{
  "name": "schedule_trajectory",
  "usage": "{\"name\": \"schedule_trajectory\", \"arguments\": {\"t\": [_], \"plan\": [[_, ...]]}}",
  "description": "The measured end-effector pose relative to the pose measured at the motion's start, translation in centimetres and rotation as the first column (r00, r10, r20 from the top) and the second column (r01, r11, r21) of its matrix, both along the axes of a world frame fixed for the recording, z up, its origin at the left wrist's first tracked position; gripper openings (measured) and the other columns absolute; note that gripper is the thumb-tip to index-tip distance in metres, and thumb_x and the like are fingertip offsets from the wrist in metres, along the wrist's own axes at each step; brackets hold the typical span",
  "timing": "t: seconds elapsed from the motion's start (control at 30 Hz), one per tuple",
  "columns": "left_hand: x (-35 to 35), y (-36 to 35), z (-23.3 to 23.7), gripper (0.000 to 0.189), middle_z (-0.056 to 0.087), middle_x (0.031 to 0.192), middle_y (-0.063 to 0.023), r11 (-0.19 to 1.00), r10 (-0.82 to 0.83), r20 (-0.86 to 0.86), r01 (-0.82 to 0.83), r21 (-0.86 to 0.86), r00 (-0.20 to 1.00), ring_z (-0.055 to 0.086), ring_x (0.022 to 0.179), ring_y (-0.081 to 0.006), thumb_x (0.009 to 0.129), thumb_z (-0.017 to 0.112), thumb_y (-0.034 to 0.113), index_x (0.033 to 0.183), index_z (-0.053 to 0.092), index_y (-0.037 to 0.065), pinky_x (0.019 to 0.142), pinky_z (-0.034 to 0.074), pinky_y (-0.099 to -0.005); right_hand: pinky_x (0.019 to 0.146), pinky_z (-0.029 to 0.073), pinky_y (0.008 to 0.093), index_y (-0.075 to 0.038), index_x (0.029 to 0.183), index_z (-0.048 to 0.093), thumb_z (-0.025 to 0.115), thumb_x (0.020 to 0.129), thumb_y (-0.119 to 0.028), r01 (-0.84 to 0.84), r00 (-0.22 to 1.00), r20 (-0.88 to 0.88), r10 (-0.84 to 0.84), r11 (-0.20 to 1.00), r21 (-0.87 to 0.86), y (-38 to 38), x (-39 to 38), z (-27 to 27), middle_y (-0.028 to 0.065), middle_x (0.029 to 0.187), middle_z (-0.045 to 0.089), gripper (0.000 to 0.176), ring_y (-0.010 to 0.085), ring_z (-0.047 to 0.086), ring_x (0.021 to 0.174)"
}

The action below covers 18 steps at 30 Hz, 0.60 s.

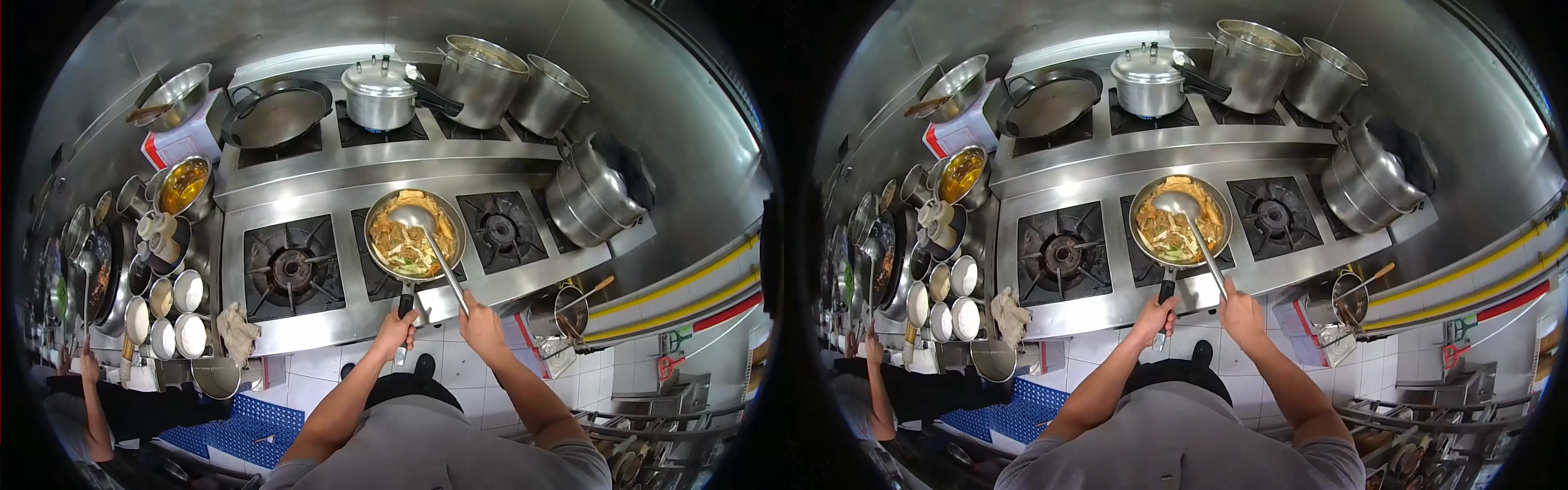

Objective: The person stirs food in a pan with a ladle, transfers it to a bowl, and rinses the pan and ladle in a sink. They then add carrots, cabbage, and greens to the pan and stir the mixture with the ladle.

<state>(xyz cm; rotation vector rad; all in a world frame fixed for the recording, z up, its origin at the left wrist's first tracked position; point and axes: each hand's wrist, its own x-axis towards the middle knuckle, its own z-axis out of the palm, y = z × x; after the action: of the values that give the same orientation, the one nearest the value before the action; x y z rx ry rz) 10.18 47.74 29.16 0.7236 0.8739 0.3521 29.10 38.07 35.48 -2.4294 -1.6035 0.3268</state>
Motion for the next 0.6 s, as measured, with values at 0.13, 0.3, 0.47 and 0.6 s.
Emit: {"name": "schedule_trajectory", "arguments": {"t": [0.13,0.3,0.47,0.6], "plan": [[0.2,-0.4,-0.9,0.025,0.045,0.059,0.0014,1.0,-0.011,0.005,0.011,-0.016,1.0,0.043,0.042,-0.0098,0.097,0.059,0.026,0.096,0.042,0.008,0.037,0.039,-0.0285,0.067,0.053,0.0555,-0.003,0.128,0.047,0.06,0.09,-0.02,-0.066,0.994,0.085,0.072,0.995,-0.073,0.6,1.3,-1.1,0.026,0.073,0.065,0.043,0.0459,0.065,0.071],[0.8,0.4,0.7,0.025,0.044,0.059,0.002,1.0,-0.004,-0.004,0.004,0.027,1.0,0.043,0.043,-0.0088,0.096,0.06,0.023,0.099,0.039,0.01,0.036,0.039,-0.0283,0.071,0.053,0.0569,-0.005,0.127,0.048,0.058,0.091,-0.02,-0.135,0.99,0.023,0.14,0.976,-0.168,-1.6,4.6,3.7,0.0276,0.078,0.066,0.04,0.0474,0.066,0.077],[1.9,-0.5,1.5,0.023,0.047,0.06,-0.0011,0.994,0.044,-0.067,-0.037,0.107,0.997,0.047,0.044,-0.013,0.096,0.059,0.022,0.092,0.046,0.003,0.038,0.042,-0.0302,0.069,0.052,0.0588,0.0,0.11,0.053,0.057,0.092,-0.022,-0.007,0.998,0.066,0.01,0.999,-0.042,2.5,6.6,0.6,0.0314,0.074,0.063,0.029,0.051,0.063,0.074],[5.0,-3.1,0.7,0.026,0.048,0.06,-0.0038,0.982,0.148,-0.094,-0.135,0.132,0.985,0.047,0.04,-0.0147,0.095,0.06,0.023,0.094,0.044,0.002,0.033,0.042,-0.0331,0.054,0.053,0.0516,0.001,0.104,0.055,0.055,0.095,-0.024,-0.001,0.996,0.084,-0.006,0.997,0.082,-0.9,3.2,-0.7,0.0267,0.067,0.062,0.026,0.0445,0.065,0.062]]}}
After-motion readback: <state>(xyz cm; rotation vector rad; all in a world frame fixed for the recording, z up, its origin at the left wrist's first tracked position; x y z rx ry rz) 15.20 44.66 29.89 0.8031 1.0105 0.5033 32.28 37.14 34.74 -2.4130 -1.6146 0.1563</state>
